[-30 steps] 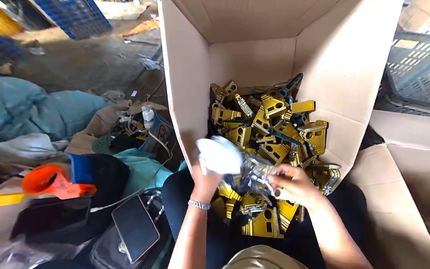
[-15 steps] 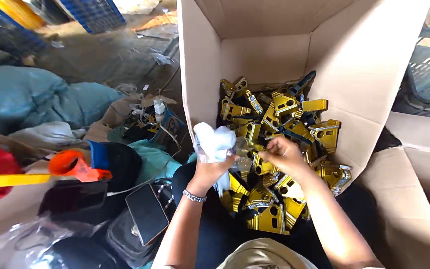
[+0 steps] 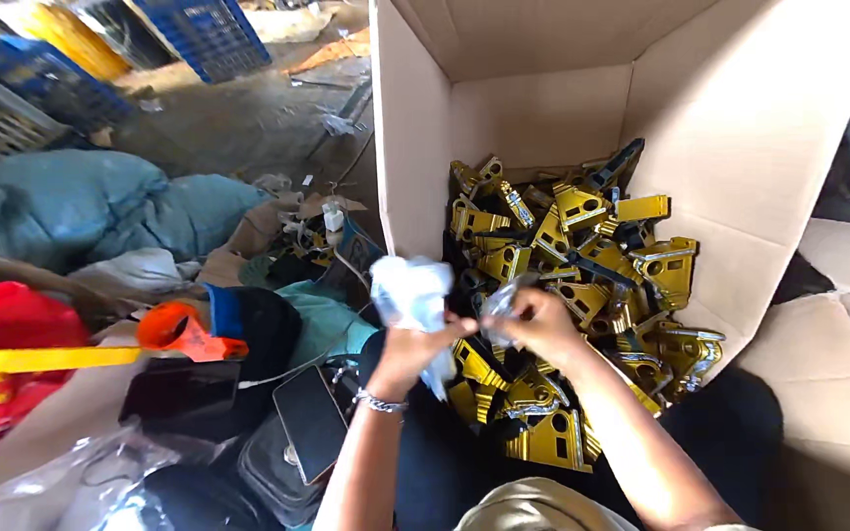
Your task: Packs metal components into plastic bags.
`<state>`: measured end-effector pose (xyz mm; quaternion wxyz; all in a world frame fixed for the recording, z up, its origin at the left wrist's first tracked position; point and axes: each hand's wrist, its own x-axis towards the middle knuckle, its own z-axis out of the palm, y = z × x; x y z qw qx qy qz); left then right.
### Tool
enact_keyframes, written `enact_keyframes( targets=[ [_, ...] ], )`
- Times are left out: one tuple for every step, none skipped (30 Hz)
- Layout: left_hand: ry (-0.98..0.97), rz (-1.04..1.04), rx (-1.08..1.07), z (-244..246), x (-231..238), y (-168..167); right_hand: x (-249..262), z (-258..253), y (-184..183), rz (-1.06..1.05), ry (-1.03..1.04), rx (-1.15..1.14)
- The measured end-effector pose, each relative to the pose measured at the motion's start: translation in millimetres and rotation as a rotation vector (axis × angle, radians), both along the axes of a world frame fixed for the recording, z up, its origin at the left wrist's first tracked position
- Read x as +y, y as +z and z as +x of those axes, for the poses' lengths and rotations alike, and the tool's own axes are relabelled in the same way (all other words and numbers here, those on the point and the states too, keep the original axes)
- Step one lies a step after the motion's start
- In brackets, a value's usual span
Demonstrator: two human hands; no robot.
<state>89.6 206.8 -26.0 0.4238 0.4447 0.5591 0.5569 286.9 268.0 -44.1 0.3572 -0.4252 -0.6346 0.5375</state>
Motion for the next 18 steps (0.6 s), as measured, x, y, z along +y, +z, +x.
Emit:
enact_keyframes(
  targets=[
    [-0.092, -0.035, -0.03, 12.3, -1.4, -0.8, -4.8, -6.2, 2.8, 0.066, 0.128, -0.052],
    [-0.143, -0.066, -0.043, 21.9, -2.5, -0.8, -6.7, -9.0, 7.1, 0.101, 0.236, -0.093],
    [-0.148, -0.071, -0.044, 26.0, -2.5, -0.8, -5.3, -8.0, 12.4, 0.107, 0.295, -0.124],
    [-0.128, -0.041, -0.013, 24.9, -1.5, -0.3, -1.6, -4.9, 18.4, 0.07, 0.308, -0.145],
    [-0.105, 0.03, 0.053, 19.3, 0.0, -2.2, 2.5, -0.6, 22.4, 0.012, 0.276, -0.12],
    [-0.085, 0.128, 0.136, 11.1, 1.6, -7.6, 5.7, 4.0, 21.9, -0.046, 0.204, -0.047],
    [-0.056, 0.209, 0.223, 2.7, 4.1, -13.9, 8.8, 7.0, 16.3, -0.099, 0.106, 0.074],
    [-0.019, 0.266, 0.294, -4.2, 7.0, -19.0, 11.3, 8.4, 10.1, -0.138, 0.017, 0.18],
    [0.038, 0.281, 0.332, -8.2, 9.1, -21.8, 11.0, 8.3, 3.6, -0.144, -0.029, 0.232],
    [0.113, 0.263, 0.337, -10.7, 10.6, -21.6, 7.9, 7.5, -3.0, -0.115, -0.016, 0.209],
    [0.206, 0.222, 0.315, -13.1, 11.7, -18.5, 2.5, 5.5, -9.9, -0.047, 0.051, 0.09],
    [0.3, 0.18, 0.261, -15.4, 13.8, -14.1, -3.8, -0.2, -16.3, 0.041, 0.165, -0.122],
    [0.375, 0.17, 0.19, -16.4, 18.1, -10.6, -9.2, -11.1, -22.4, 0.136, 0.333, -0.386],
    [0.417, 0.178, 0.114, -15.1, 22.4, -7.9, -15.3, -25.9, -27.8, 0.201, 0.539, -0.643],
    [0.424, 0.179, 0.045, -11.1, 24.6, -5.7, -21.8, -40.9, -39.2, 0.276, 0.707, -0.825],
    [0.405, 0.164, -0.006, -5.8, 24.9, -3.5, -25.8, -52.0, -51.7, 0.332, 0.803, -0.922],
    [0.384, 0.158, -0.032, -0.8, 26.3, -2.8, -24.8, -56.8, -60.3, 0.38, 0.851, -0.972],
    [0.372, 0.157, -0.041, 3.3, 27.9, -2.7, -20.8, -55.9, -63.6, 0.425, 0.874, -0.99]
  ],
)
